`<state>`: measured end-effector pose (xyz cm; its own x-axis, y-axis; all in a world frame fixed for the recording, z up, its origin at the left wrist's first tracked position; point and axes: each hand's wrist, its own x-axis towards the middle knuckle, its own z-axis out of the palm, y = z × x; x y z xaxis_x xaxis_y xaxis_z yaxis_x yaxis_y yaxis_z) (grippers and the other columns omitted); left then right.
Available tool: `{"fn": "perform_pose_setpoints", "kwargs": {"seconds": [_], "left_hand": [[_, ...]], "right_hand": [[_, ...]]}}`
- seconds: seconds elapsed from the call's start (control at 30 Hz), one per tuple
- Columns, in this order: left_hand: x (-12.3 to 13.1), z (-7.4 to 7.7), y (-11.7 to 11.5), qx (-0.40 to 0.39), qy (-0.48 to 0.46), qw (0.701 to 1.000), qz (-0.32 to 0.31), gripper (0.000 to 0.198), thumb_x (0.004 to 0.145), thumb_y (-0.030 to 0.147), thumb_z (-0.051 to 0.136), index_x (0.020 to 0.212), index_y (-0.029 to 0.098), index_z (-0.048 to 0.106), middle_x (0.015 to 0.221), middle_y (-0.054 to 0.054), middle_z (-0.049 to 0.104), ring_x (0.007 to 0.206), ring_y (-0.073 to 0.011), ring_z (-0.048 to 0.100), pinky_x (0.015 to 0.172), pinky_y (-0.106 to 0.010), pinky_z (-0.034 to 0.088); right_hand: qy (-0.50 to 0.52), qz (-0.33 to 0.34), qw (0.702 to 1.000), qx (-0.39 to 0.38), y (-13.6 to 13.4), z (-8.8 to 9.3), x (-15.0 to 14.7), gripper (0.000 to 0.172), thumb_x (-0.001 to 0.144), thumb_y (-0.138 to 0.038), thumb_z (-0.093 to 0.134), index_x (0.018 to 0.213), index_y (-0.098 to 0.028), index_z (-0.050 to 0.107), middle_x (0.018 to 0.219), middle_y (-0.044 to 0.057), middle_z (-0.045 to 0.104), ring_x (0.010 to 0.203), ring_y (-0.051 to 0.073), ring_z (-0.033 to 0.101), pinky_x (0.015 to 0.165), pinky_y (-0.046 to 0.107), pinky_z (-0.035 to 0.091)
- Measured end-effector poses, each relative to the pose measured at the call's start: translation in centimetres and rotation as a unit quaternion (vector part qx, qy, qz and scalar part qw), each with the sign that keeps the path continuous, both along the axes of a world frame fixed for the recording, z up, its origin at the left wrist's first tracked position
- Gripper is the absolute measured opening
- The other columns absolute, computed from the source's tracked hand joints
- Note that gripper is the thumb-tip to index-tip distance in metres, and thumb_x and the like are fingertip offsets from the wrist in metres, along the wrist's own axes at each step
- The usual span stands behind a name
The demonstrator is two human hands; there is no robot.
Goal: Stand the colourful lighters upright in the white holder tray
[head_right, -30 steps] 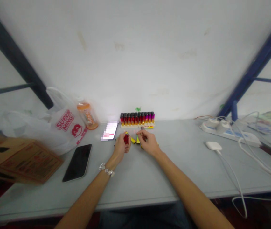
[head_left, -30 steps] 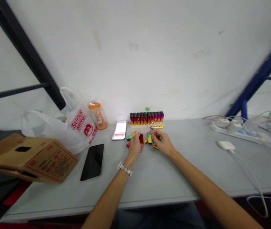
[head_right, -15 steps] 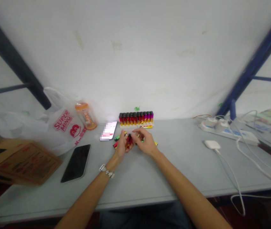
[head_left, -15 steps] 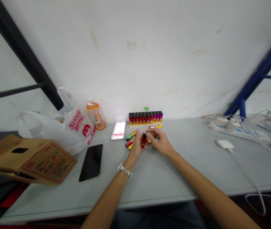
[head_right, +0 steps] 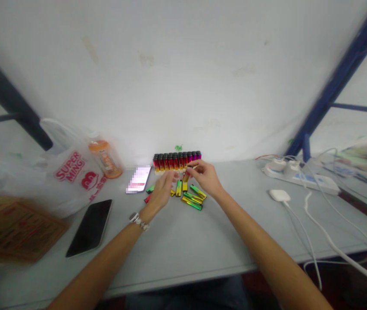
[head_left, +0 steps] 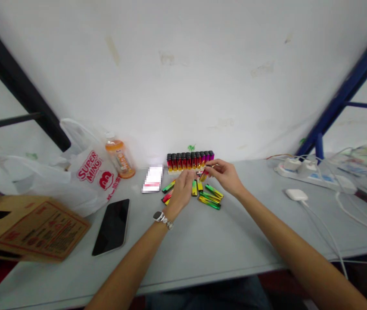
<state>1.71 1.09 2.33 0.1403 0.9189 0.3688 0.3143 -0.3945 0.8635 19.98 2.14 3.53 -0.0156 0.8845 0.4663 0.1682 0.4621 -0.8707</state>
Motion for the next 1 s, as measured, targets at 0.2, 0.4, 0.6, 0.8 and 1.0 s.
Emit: {"fn": "perform_pose_setpoints", "kwargs": {"seconds": [0.2, 0.4, 0.6, 0.8, 1.0], "left_hand": [[0.4, -0.8, 0.2, 0.05, 0.019, 0.998, 0.041, 0.047, 0.099, 0.049, 0.03, 0.083, 0.019, 0.062, 0.087, -0.005, 0.066, 0.087, -0.0193, 0.06, 0.084, -0.033, 0.046], [-0.2, -1.9, -0.2, 0.053, 0.055, 0.997, 0.029, 0.046, 0.099, 0.047, 0.031, 0.081, 0.019, 0.063, 0.085, -0.006, 0.066, 0.085, -0.0201, 0.06, 0.086, -0.034, 0.044], [-0.8, -1.9, 0.1, 0.064, 0.073, 0.994, 0.042, 0.046, 0.099, 0.046, 0.032, 0.078, 0.019, 0.061, 0.082, -0.005, 0.064, 0.085, -0.0198, 0.059, 0.084, -0.034, 0.043], [-1.2, -1.9, 0.0, 0.068, 0.084, 0.992, 0.061, 0.046, 0.099, 0.045, 0.032, 0.076, 0.019, 0.063, 0.08, -0.005, 0.066, 0.083, -0.0195, 0.06, 0.084, -0.033, 0.043], [-2.1, -1.5, 0.4, 0.068, 0.089, 0.99, 0.085, 0.05, 0.099, 0.046, 0.03, 0.073, 0.02, 0.064, 0.078, -0.005, 0.066, 0.082, -0.0197, 0.06, 0.082, -0.033, 0.043]], "right_hand": [[-0.146, -0.091, 0.985, 0.03, 5.5, 0.5, 2.8, 0.018, 0.078, -0.033, 0.067, 0.088, -0.018, 0.068, 0.076, 0.003, 0.071, 0.063, 0.016, 0.062, 0.064, 0.03, 0.05], [-0.228, -0.083, 0.968, 0.062, 8.7, -0.5, 2.6, 0.012, 0.08, -0.022, 0.063, 0.089, -0.016, 0.069, 0.081, 0.003, 0.071, 0.07, 0.015, 0.062, 0.072, 0.03, 0.051], [-0.281, -0.067, 0.955, 0.071, 9.5, 0.1, 2.1, 0.013, 0.078, -0.016, 0.064, 0.089, -0.016, 0.071, 0.083, 0.003, 0.072, 0.072, 0.015, 0.062, 0.074, 0.029, 0.05], [-0.313, -0.044, 0.947, 0.055, 9.8, 0.9, 1.7, 0.017, 0.078, -0.011, 0.063, 0.091, -0.015, 0.073, 0.082, 0.003, 0.071, 0.073, 0.015, 0.062, 0.073, 0.028, 0.049], [-0.342, -0.058, 0.935, 0.069, 9.9, 0.3, 1.6, 0.018, 0.081, -0.013, 0.063, 0.094, -0.016, 0.075, 0.088, 0.005, 0.067, 0.079, 0.016, 0.061, 0.08, 0.029, 0.049]]}}
